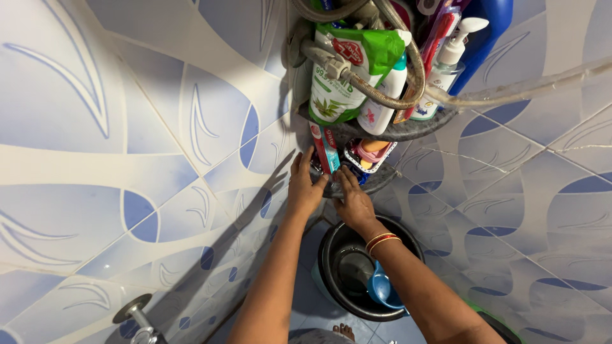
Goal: The person moves from a bedroom into a bathroom carrying a small plastic container of toiletries. They place the container on a wall-mounted corner shelf and rearrange items including a toothpaste box, a soap bar, and small sachets. The person then hangs a sachet on a hook on the back of the bathroom door.
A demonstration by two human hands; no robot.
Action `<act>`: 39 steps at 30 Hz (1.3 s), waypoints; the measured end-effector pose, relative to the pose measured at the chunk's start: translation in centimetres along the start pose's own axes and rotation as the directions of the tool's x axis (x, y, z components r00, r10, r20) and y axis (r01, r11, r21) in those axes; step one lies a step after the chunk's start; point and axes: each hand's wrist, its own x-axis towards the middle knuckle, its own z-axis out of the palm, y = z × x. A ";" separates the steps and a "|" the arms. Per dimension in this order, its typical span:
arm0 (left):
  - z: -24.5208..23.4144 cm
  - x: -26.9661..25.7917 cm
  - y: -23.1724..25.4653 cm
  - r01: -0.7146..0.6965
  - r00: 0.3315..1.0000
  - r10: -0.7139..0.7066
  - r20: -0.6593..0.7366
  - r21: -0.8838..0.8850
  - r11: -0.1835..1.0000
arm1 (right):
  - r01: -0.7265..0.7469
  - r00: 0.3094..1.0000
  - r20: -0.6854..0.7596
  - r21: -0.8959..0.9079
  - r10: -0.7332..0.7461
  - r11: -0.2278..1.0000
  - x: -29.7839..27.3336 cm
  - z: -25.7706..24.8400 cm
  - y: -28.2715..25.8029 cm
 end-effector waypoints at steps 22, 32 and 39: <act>-3.4 -19.5 6.2 0.279 0.949 -0.249 0.194 -0.146 0.949 | -0.254 0.828 -0.313 0.530 0.465 0.809 -21.0 -5.6 -2.5; 2.5 -26.7 8.5 0.471 0.846 -0.356 0.396 -0.245 0.847 | -0.395 0.653 -0.352 0.597 0.671 0.698 -32.0 -10.0 2.2; 8.9 -33.5 9.4 0.444 0.843 -0.213 0.494 -0.414 0.795 | -0.278 0.638 -0.261 0.799 0.724 0.533 -40.9 -13.2 5.1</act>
